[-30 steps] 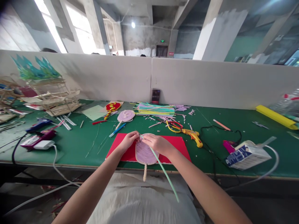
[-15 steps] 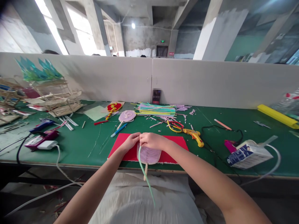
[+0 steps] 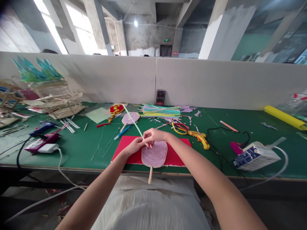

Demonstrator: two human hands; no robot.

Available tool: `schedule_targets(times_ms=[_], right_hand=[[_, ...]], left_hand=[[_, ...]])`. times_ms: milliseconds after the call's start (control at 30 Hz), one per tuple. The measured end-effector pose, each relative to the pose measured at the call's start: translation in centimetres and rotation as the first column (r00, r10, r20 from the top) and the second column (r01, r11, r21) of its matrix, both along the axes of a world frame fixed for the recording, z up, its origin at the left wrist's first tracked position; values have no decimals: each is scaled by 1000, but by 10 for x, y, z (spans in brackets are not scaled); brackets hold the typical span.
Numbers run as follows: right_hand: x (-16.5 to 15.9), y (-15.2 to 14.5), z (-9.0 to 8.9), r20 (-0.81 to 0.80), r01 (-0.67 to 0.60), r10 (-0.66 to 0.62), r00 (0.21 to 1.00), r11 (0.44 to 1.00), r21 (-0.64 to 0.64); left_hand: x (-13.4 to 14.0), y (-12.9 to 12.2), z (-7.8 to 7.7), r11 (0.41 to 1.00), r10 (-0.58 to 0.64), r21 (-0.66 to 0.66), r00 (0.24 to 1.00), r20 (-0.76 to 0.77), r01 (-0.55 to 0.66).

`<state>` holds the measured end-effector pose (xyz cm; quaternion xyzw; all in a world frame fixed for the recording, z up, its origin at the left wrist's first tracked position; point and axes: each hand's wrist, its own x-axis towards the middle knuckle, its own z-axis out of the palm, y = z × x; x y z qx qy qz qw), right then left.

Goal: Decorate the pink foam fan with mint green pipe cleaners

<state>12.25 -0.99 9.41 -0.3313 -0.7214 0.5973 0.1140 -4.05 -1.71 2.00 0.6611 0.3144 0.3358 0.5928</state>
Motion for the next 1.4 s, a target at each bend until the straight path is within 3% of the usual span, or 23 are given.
schedule_targets(times_ms=[133,233,367,467,633,767,1067,1400], right_hand=[[0,6,3,-9,-65,65,998,993,-102],[-2,11,1,-57,-74,70,996,995,-63],[-5,13,-9,-217,72,-38,975,986,150],[-5,8,-17,-343,228,-157,926,957,176],[-7,-6,-27,-399,523,-398,826,805,279],[-9,-15,-38,-448,644,-489,749,697,315],[-8,-15,-60,-472,749,-592,653,597,288],[-11,-22,-71,-530,844,-663,528,480,240]], left_hand=[[0,0,-2,998,-51,25,999,3,51],[-2,2,-6,997,-46,54,999,-1,46],[-3,1,-5,998,39,39,999,8,-40],[-3,-3,1,997,69,37,997,28,-70],[-2,-6,8,993,101,61,993,66,-105],[-2,-5,8,986,129,100,989,71,-136],[-2,-6,10,971,167,163,983,69,-177],[-1,-5,8,960,207,175,974,89,-220]])
